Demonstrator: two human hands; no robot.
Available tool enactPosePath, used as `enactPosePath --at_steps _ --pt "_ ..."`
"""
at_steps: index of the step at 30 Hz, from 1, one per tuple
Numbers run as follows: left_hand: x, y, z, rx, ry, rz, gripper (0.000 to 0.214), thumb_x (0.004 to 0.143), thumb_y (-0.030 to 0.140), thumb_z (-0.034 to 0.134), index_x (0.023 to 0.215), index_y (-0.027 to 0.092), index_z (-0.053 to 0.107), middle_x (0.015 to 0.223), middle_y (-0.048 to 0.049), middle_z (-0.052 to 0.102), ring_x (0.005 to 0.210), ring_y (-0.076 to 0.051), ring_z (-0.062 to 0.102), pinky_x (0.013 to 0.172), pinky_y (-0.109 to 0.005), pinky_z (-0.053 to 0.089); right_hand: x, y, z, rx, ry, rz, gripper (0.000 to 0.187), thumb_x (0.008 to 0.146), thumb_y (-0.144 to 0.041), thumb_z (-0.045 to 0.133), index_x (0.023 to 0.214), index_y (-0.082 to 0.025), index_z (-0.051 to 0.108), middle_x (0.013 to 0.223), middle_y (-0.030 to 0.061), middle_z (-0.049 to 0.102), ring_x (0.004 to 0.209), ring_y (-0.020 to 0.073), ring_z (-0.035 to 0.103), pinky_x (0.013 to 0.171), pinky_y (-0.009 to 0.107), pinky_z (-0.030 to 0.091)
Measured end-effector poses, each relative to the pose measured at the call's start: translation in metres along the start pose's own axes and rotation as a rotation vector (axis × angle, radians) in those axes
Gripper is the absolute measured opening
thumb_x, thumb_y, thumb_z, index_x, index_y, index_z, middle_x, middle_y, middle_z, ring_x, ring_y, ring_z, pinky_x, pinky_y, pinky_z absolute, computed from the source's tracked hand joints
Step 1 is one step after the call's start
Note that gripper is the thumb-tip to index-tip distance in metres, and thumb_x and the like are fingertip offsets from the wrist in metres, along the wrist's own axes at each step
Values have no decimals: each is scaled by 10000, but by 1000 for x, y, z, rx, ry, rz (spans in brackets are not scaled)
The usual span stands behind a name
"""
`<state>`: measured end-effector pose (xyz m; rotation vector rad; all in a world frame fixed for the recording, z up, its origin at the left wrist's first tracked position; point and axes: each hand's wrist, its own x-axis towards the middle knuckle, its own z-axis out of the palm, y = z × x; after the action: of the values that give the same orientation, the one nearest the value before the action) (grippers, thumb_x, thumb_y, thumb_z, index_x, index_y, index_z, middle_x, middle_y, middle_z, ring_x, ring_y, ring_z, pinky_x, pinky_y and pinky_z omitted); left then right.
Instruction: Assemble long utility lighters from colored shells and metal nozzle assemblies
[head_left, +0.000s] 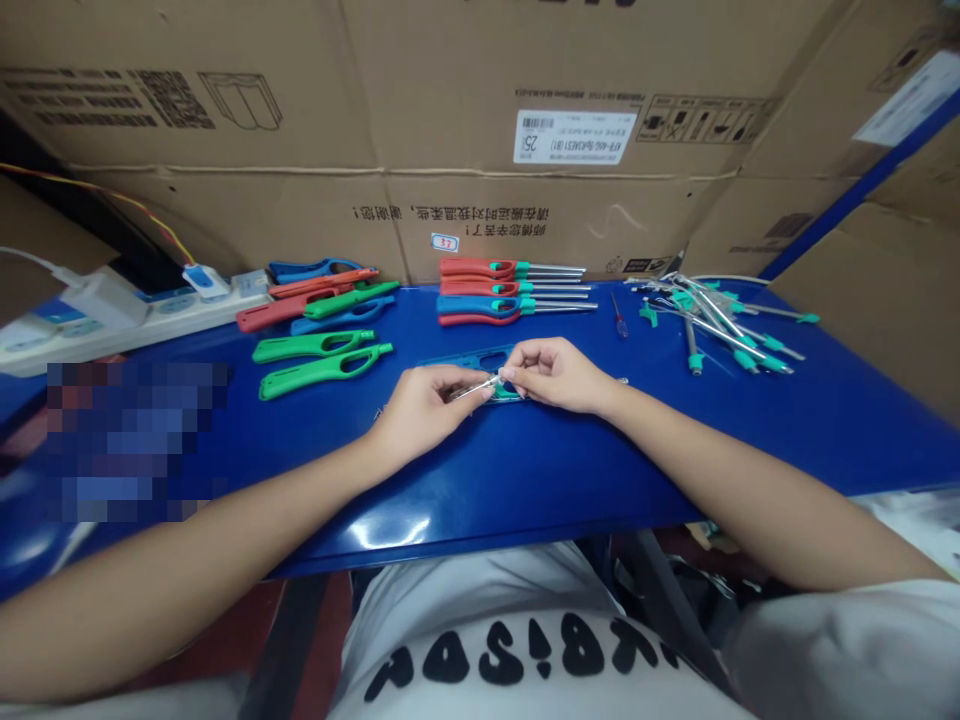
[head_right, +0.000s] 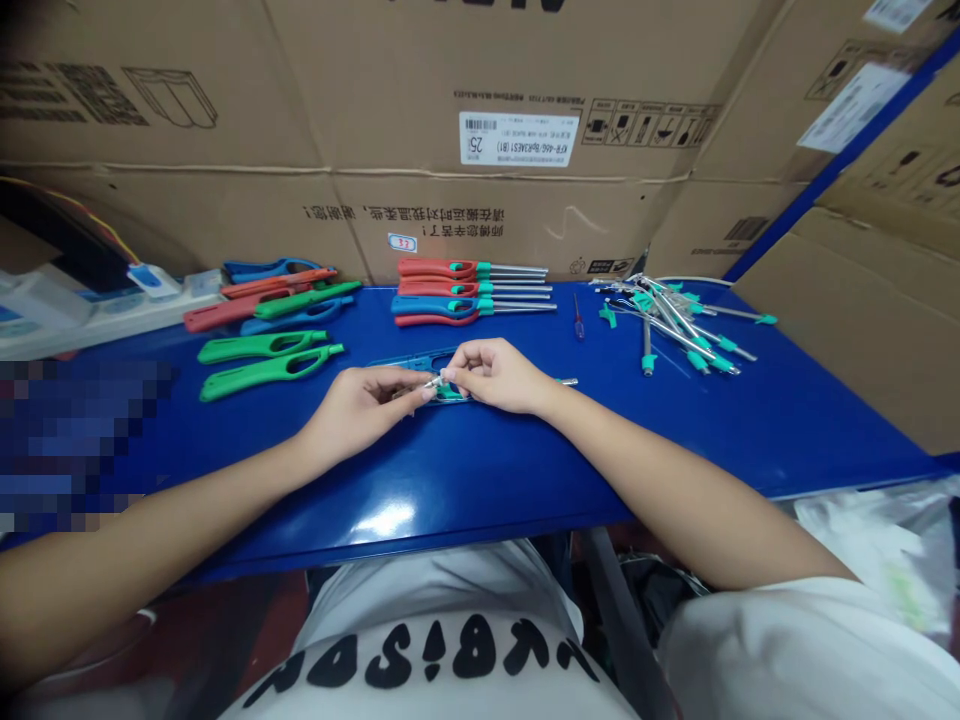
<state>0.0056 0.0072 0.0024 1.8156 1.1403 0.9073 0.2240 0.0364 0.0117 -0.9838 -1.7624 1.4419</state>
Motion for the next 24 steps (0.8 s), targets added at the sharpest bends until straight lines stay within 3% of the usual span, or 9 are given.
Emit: enactPosePath --at_steps 9,16,24 --pt "0 1 2 2 15 -6 318 856 432 727 1019 175 818 1018 -81 810 864 -238 738 750 -309 555 2 5 3 -51 19 -26 428 711 -512 846 732 -155 611 575 -30 595 504 67 490 475 190 378" --pt "5 -1 -1 -38 10 -6 377 844 451 742 1077 161 801 931 -70 810 705 -179 686 644 -272 530 3 -2 -6 54 -44 24 414 784 -501 810 749 -168 567 568 -53 604 335 30 395 304 170 247" --pt "5 1 -1 -91 17 -35 357 812 433 778 1027 149 804 941 -81 809 751 -191 702 692 -289 554 4 -2 -2 76 12 1 430 709 -480 872 749 -155 593 579 -43 616 389 27 399 366 175 273"
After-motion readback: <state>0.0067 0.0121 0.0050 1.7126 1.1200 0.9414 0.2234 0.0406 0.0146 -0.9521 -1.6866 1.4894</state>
